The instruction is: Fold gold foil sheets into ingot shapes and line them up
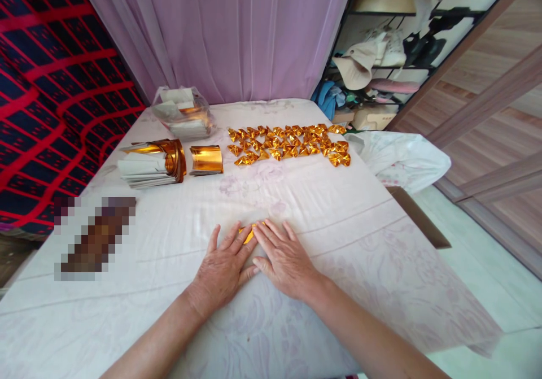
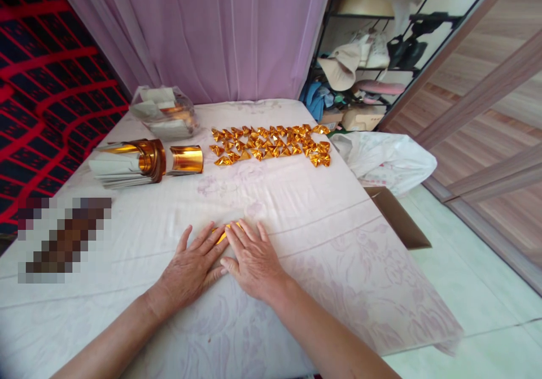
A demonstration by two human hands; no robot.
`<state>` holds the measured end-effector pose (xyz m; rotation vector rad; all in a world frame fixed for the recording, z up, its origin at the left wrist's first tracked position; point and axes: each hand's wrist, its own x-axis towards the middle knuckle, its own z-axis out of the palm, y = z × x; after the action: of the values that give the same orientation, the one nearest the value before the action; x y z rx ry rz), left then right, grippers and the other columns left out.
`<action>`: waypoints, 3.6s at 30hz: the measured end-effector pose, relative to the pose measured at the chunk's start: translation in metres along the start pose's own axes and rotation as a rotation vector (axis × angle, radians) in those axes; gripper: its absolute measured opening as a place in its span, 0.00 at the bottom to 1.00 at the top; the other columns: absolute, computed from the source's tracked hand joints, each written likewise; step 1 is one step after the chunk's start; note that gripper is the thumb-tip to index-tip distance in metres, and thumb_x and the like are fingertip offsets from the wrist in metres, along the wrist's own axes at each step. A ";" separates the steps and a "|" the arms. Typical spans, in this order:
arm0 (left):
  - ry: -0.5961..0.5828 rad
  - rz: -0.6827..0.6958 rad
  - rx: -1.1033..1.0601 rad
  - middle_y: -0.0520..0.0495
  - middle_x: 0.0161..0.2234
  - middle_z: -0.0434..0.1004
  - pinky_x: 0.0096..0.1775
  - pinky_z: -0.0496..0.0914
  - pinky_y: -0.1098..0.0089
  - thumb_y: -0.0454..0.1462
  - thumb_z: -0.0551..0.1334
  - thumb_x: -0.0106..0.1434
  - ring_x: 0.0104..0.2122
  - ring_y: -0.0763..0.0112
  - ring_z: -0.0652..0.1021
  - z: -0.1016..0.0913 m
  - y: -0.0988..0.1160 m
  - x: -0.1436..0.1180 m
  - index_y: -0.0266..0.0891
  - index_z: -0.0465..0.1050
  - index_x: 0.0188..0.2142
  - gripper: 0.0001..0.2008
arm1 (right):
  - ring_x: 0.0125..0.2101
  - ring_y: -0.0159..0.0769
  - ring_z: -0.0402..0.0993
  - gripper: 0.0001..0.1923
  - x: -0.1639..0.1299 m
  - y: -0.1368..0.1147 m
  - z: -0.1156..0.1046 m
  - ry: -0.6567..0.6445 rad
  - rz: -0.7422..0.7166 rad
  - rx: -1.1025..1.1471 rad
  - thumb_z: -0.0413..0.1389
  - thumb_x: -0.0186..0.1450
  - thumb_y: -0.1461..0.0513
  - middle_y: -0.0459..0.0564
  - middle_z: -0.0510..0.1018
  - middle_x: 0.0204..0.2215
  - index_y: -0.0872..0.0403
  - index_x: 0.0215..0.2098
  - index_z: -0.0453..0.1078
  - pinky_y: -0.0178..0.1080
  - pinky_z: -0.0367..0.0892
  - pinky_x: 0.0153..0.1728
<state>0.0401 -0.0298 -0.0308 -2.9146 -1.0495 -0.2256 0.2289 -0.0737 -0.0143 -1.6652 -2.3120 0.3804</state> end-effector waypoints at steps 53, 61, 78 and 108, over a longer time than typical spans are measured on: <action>0.034 -0.085 -0.113 0.52 0.61 0.67 0.61 0.58 0.51 0.44 0.56 0.68 0.64 0.58 0.61 -0.004 -0.021 -0.019 0.52 0.68 0.58 0.19 | 0.65 0.52 0.51 0.31 -0.005 0.006 0.024 0.107 0.148 -0.084 0.50 0.68 0.52 0.55 0.55 0.66 0.56 0.65 0.57 0.62 0.49 0.62; 0.070 -0.118 -0.110 0.53 0.59 0.70 0.60 0.57 0.45 0.44 0.55 0.69 0.62 0.55 0.64 -0.001 -0.017 -0.015 0.53 0.71 0.54 0.16 | 0.64 0.53 0.54 0.30 -0.005 0.007 0.021 0.189 0.179 -0.133 0.50 0.68 0.51 0.60 0.59 0.64 0.60 0.63 0.61 0.60 0.52 0.60; 0.110 -0.140 -0.175 0.48 0.59 0.70 0.62 0.49 0.42 0.43 0.55 0.69 0.63 0.52 0.63 0.003 -0.004 -0.008 0.45 0.70 0.52 0.15 | 0.63 0.42 0.57 0.23 0.002 -0.011 0.011 0.100 0.047 -0.122 0.47 0.70 0.63 0.54 0.64 0.63 0.56 0.63 0.62 0.52 0.53 0.63; 0.153 0.013 -0.091 0.55 0.56 0.73 0.65 0.32 0.54 0.47 0.55 0.69 0.59 0.58 0.68 -0.005 -0.001 -0.004 0.52 0.73 0.54 0.17 | 0.66 0.43 0.50 0.28 -0.015 0.008 0.008 0.029 0.045 -0.104 0.48 0.71 0.57 0.52 0.56 0.66 0.55 0.67 0.54 0.56 0.40 0.66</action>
<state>0.0354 -0.0323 -0.0263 -2.9253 -1.0218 -0.5002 0.2372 -0.0860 -0.0257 -1.7617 -2.3126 0.2467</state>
